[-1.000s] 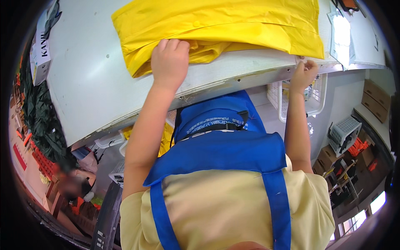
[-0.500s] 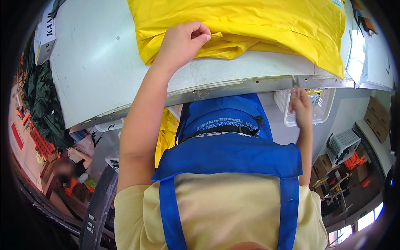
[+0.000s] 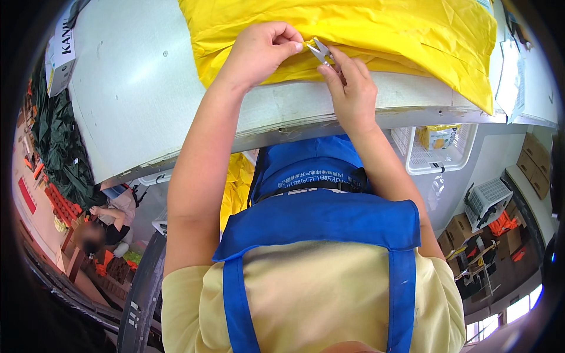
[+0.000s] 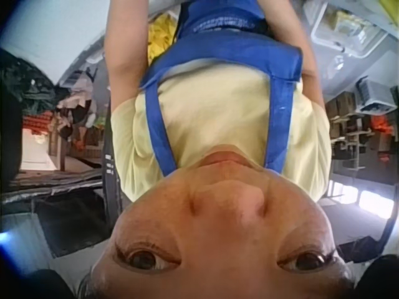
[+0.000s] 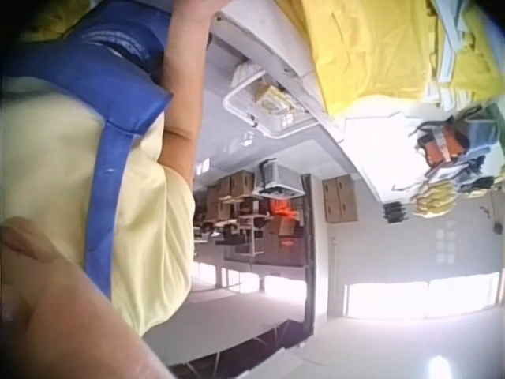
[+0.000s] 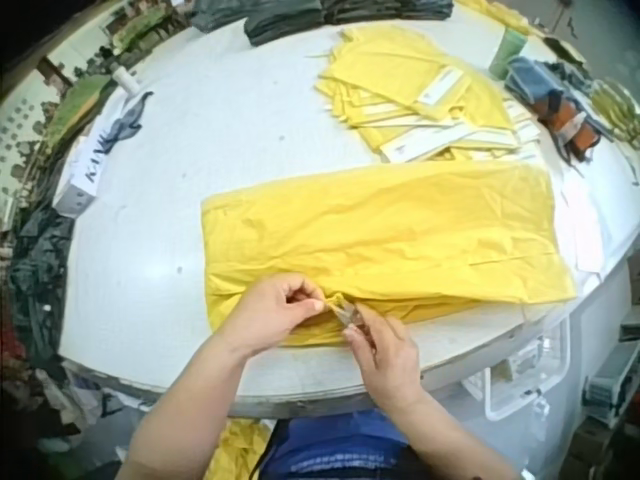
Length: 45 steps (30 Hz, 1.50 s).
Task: The person unfolds a yellow raincoat on a table, smooths it out, and folds it into a compact rectangle. They then place the folded item into a yellow plastic bag and set it aside.
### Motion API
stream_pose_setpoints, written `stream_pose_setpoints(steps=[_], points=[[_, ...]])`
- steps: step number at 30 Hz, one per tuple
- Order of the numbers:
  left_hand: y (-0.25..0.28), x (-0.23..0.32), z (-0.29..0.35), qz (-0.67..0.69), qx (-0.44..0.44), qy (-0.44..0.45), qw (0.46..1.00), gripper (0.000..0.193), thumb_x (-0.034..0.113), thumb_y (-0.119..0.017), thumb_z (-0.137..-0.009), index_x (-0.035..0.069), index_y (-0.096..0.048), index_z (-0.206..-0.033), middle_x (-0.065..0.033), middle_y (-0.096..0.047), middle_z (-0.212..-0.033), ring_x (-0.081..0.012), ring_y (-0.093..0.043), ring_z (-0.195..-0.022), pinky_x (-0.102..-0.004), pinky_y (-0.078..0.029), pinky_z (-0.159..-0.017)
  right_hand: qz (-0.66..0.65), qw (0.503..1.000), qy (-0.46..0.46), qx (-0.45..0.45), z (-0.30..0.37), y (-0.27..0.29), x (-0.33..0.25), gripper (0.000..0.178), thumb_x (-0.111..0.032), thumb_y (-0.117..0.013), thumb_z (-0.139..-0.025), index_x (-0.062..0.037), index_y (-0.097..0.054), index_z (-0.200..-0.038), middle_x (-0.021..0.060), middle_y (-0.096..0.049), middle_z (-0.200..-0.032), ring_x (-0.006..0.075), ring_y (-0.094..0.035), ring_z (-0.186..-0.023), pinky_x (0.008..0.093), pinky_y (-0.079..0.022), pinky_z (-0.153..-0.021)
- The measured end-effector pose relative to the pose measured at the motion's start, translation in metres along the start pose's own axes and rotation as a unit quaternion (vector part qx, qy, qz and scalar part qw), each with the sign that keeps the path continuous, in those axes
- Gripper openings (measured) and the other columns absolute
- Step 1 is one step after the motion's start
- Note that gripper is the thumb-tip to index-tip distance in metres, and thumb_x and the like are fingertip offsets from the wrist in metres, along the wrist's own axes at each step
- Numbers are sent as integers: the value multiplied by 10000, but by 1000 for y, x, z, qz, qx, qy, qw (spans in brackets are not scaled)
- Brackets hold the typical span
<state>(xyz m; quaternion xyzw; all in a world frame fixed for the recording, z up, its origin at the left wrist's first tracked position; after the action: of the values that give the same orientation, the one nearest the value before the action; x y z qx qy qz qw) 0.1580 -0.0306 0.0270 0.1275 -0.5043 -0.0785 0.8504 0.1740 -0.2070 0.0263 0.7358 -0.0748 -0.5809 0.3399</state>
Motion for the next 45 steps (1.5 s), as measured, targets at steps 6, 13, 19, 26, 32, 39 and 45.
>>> stream_pose_setpoints(steps=[6,13,19,26,32,39,45], points=[[1,0,1,11,-2,4,1000,78,102,-646,-845,28,-650,-867,39,-579,-759,-45,-489,-691,-200,-403,-635,1,1000,2,19,-3,-4,2,300,-178,-707,-795,-75,-649,-1071,82,-586,-748,200,-573,-620,312,-480,-573],[1,-1,0,6,-6,5,1000,82,107,-648,-846,27,-652,-869,38,-585,-765,-44,-498,-701,-200,-409,-646,-5,999,15,35,-4,-8,4,290,-160,-715,-785,-84,-660,-1059,81,-591,-742,193,-564,-616,293,-474,-570],[1,0,-1,-20,-5,-3,1000,78,102,-645,-840,26,-645,-860,37,-590,-759,-48,-500,-696,-211,-417,-650,-40,998,53,13,0,31,-14,292,-60,-709,-775,-78,-655,-1062,73,-599,-755,179,-581,-658,276,-473,-590],[-25,26,52,-265,157,-280,909,79,66,-643,-796,39,-635,-870,-77,-632,-871,-208,-585,-759,-278,-461,-654,172,883,-172,401,-30,279,152,422,-317,-609,-874,-4,-589,-1156,16,-513,-718,115,-475,-655,273,-397,-555],[-91,-47,69,256,97,60,960,207,67,-607,-857,26,-588,-1059,-121,-634,-1015,-211,-609,-847,-276,-501,-666,313,887,-286,183,-30,326,308,518,-439,-582,-851,-82,-569,-1227,165,-643,-1030,277,-609,-962,367,-454,-858],[-112,-60,50,616,116,222,747,158,135,-590,-899,42,-519,-1004,-135,-627,-963,-214,-626,-866,-287,-536,-672,194,925,-10,327,-33,260,142,389,-198,-697,-791,-19,-578,-1115,132,-616,-1023,246,-568,-950,340,-461,-843],[-111,-42,42,644,128,201,727,153,110,-550,-908,43,-501,-1037,-137,-615,-1008,-253,-622,-949,-340,-533,-772,-102,960,-218,-144,-9,47,42,275,-98,-669,-822,38,-598,-1050,78,-657,-888,115,-620,-639,228,-469,-540]])
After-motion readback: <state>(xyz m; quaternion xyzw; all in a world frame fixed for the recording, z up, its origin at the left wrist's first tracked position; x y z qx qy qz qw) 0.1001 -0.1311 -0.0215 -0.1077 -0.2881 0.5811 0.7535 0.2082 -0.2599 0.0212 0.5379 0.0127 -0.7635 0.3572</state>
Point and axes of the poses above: each hand's wrist, its own z-axis away from the middle knuckle, its own y-axis out of the back of the hand, x = y × z, the point moved 5 cm from there along -z, towards the middle knuckle
